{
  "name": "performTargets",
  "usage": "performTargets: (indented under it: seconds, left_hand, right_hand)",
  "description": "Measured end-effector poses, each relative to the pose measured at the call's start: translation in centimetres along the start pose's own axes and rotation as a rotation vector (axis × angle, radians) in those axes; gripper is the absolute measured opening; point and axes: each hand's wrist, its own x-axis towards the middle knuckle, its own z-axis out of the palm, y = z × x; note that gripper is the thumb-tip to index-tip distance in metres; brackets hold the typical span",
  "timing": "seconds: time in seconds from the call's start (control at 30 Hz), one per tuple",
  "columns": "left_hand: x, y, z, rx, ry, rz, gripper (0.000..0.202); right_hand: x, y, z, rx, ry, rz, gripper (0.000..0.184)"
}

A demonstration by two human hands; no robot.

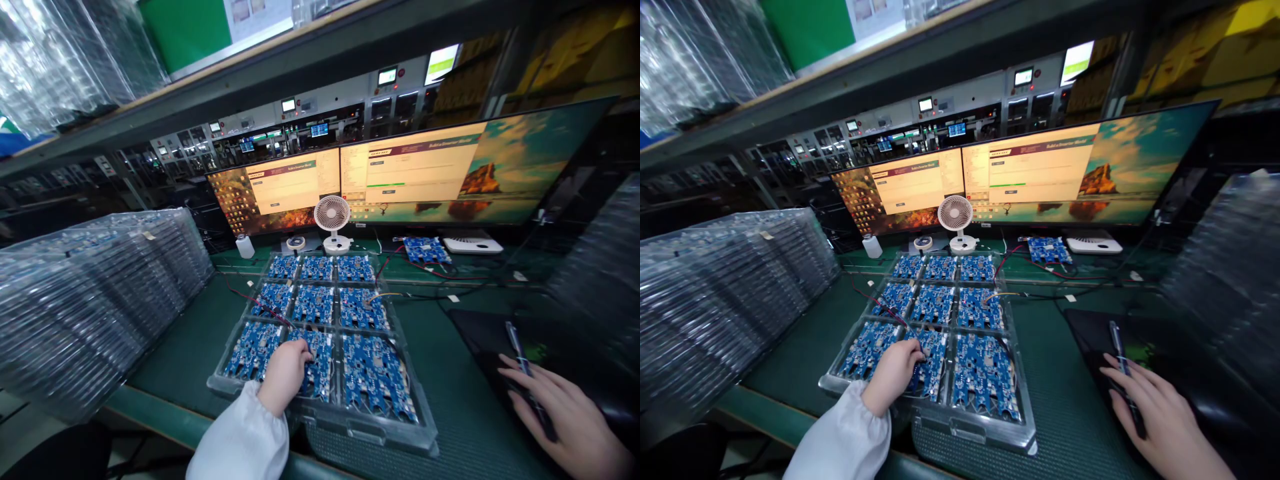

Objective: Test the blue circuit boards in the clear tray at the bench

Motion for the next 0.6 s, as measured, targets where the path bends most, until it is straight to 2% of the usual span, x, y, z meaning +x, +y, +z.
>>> performTargets:
  seconds: [0.17,0.4,0.5,0.6]
  left_hand:
    - [-0.3,0.2,0.0,0.028,0.003,-0.005,0.021]
    - [-0.7,0.1,1.1,0.081,0.067,0.001,0.021]
    - [-0.6,0.0,1.5,0.063,0.101,-0.019,0.021]
    - [-0.7,-0.2,1.7,0.01,0.133,-0.015,0.021]
  right_hand:
    - [-0.1,0.0,0.1,-0.009,0.003,0.002,0.027]
    - [-0.1,0.2,0.4,-0.03,0.035,-0.028,0.028]
    - [-1.2,0.9,1.3,0.0,0.042,0.015,0.029]
    - [-2.0,1.5,2.3,0.021,0.054,0.161,0.03]
